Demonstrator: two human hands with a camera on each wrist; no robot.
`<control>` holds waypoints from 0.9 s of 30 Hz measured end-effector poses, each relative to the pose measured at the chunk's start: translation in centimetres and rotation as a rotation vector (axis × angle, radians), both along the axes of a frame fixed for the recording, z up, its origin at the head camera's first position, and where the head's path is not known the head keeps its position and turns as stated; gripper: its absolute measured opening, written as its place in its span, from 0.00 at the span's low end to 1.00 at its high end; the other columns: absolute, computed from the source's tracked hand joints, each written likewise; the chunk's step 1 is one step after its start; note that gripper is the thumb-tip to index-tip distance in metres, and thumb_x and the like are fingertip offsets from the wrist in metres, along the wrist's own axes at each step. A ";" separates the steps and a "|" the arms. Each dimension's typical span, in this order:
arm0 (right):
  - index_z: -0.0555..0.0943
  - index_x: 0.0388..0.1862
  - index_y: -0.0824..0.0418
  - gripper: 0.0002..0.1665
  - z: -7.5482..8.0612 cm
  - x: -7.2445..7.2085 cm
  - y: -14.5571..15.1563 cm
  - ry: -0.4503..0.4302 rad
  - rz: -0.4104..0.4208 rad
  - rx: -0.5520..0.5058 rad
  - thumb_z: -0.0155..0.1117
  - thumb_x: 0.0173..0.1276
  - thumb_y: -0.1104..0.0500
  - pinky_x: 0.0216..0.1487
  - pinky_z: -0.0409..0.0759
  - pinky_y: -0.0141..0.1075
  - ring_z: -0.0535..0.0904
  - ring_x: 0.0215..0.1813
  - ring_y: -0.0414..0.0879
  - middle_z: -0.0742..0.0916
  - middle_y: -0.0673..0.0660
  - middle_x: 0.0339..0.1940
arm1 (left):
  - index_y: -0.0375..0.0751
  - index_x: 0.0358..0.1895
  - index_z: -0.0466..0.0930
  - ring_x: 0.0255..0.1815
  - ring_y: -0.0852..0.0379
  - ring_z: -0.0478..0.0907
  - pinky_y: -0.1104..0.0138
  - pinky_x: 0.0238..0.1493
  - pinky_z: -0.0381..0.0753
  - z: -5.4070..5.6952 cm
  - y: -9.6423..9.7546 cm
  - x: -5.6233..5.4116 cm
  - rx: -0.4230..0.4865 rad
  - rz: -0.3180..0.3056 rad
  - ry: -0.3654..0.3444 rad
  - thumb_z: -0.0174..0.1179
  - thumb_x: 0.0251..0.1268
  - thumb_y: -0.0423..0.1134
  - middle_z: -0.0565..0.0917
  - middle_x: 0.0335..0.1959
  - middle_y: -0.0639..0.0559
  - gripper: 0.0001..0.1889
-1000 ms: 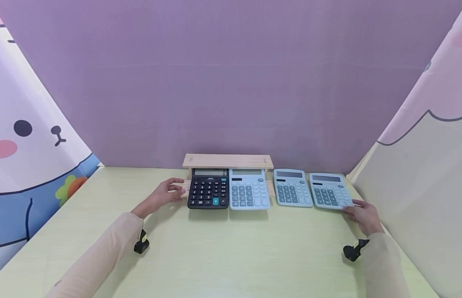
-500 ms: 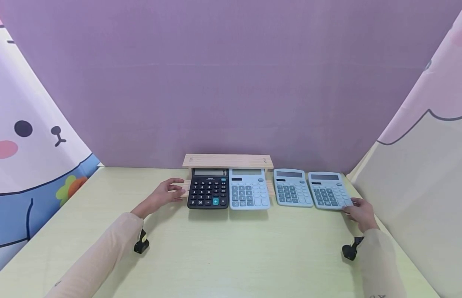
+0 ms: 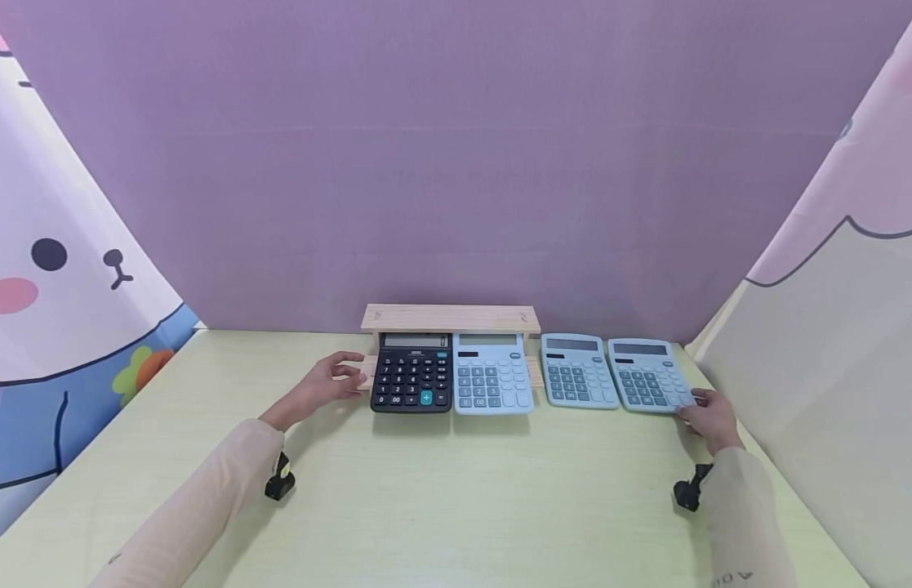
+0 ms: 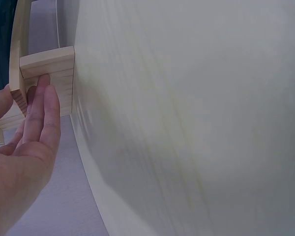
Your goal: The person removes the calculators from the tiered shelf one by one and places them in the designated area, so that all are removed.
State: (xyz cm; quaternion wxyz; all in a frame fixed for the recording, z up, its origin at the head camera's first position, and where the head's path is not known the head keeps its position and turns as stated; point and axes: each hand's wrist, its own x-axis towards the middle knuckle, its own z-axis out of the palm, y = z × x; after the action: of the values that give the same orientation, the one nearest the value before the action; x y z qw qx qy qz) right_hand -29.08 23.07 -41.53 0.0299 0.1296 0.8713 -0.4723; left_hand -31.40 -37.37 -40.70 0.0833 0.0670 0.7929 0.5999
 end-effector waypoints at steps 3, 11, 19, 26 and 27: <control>0.43 0.64 0.85 0.43 0.2 0.1 -0.2 0.013 0.002 0.004 0.53 0.62 0.64 0.28 0.80 0.25 0.69 0.27 0.25 0.58 0.82 0.62 | 0.30 0.64 0.57 0.43 0.52 0.78 0.61 0.47 0.84 0.0 0.0 0.0 -0.009 0.001 0.002 0.55 0.63 0.31 0.72 0.52 0.30 0.27; 0.46 0.63 0.85 0.39 -0.1 -0.1 -0.3 0.041 -0.001 0.033 0.51 0.63 0.64 0.27 0.79 0.24 0.68 0.27 0.25 0.60 0.81 0.60 | 0.29 0.63 0.57 0.40 0.56 0.78 0.61 0.47 0.84 0.1 -0.1 0.2 -0.003 -0.007 0.013 0.55 0.63 0.31 0.73 0.51 0.30 0.27; 0.47 0.64 0.84 0.41 0.0 -0.3 -0.5 0.020 -0.034 0.058 0.54 0.62 0.63 0.28 0.77 0.25 0.66 0.28 0.26 0.61 0.80 0.60 | 0.29 0.64 0.57 0.43 0.52 0.78 0.61 0.48 0.84 0.2 0.0 0.3 -0.011 -0.003 0.000 0.54 0.63 0.31 0.72 0.52 0.30 0.27; 0.48 0.64 0.83 0.41 0.1 -0.5 -0.6 -0.009 -0.058 0.078 0.54 0.61 0.64 0.26 0.75 0.23 0.72 0.40 0.45 0.62 0.79 0.61 | 0.28 0.64 0.57 0.40 0.56 0.78 0.61 0.47 0.84 0.4 0.0 0.4 -0.009 -0.004 0.001 0.54 0.63 0.30 0.72 0.52 0.30 0.27; 0.48 0.64 0.83 0.41 0.1 -0.5 -0.6 -0.013 -0.064 0.080 0.54 0.60 0.64 0.26 0.75 0.23 0.72 0.42 0.49 0.62 0.79 0.61 | 0.28 0.64 0.57 0.39 0.56 0.78 0.61 0.47 0.84 0.5 0.0 0.4 -0.009 -0.003 0.002 0.54 0.64 0.30 0.72 0.52 0.30 0.27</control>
State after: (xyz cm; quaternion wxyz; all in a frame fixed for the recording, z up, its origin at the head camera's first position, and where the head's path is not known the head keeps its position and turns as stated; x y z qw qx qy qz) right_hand -29.56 22.43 -41.44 0.0152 0.1613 0.8848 -0.4368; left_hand -30.98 -37.35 -40.23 0.0840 0.0685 0.7957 0.5960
